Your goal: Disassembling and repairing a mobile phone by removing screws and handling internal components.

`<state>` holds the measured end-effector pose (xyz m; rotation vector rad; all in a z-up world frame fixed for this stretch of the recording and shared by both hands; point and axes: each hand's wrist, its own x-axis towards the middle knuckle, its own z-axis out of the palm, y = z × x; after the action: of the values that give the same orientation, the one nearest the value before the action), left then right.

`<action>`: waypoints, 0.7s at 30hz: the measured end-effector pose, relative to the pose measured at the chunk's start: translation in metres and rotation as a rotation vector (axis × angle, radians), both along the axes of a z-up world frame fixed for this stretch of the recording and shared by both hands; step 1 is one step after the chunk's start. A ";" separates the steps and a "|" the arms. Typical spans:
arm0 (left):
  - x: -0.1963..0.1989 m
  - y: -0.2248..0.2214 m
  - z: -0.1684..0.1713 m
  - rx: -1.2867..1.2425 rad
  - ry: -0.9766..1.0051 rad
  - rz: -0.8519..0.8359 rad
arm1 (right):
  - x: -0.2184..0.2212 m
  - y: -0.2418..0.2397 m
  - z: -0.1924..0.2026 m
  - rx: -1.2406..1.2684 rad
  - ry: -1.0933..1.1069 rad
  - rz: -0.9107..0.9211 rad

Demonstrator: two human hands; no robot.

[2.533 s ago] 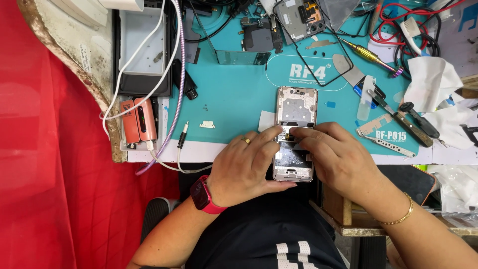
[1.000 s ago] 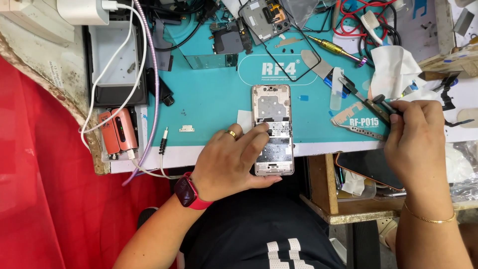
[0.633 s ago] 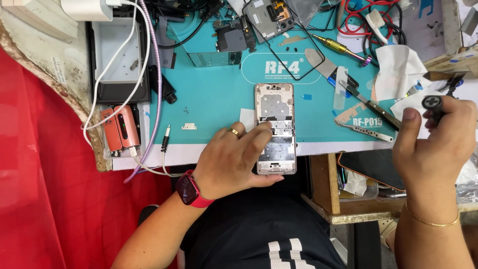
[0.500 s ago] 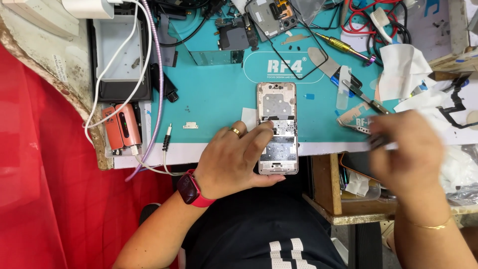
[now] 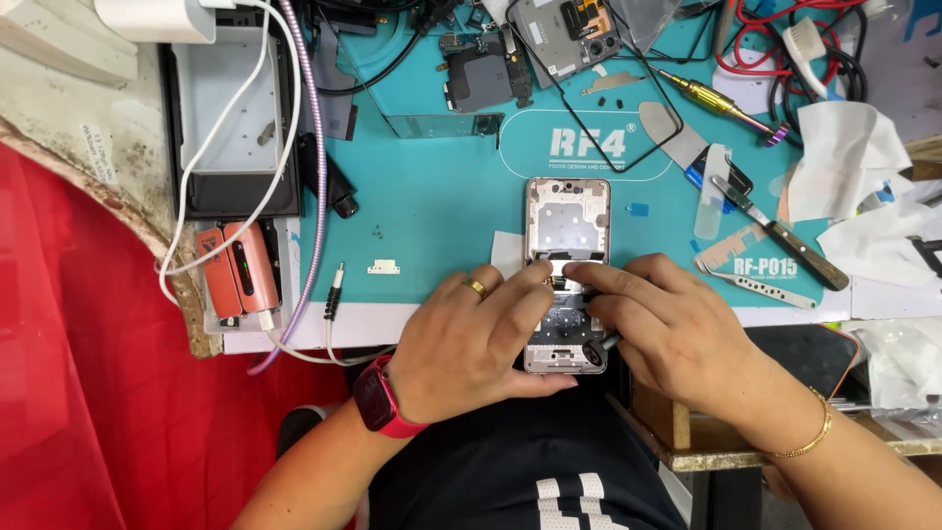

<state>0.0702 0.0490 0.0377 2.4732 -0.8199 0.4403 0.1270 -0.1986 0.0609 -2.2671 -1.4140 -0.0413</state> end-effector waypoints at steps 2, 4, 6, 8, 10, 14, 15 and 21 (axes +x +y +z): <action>-0.001 0.001 0.000 -0.032 0.003 0.012 | 0.003 0.002 0.002 -0.009 0.019 -0.004; 0.000 0.001 0.000 -0.065 0.004 0.027 | 0.006 0.006 0.005 -0.018 0.036 -0.005; 0.002 0.001 0.002 -0.085 0.022 0.011 | 0.006 0.011 0.007 -0.092 -0.091 -0.031; 0.002 0.002 0.004 -0.073 0.020 0.009 | 0.004 0.009 0.004 -0.107 -0.099 -0.032; 0.003 0.002 0.005 -0.060 0.015 0.006 | 0.003 0.007 0.001 -0.122 -0.109 -0.034; 0.004 0.002 0.005 -0.011 0.001 -0.007 | 0.000 0.005 0.000 -0.146 -0.134 -0.035; 0.004 0.002 0.005 0.015 -0.003 -0.018 | -0.001 0.005 0.000 -0.166 -0.146 -0.032; 0.005 -0.001 0.003 0.108 -0.021 0.002 | 0.006 -0.001 -0.004 0.091 0.047 -0.006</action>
<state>0.0750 0.0485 0.0405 2.5722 -0.8711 0.4344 0.1330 -0.1994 0.0572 -2.1838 -1.3539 -0.0535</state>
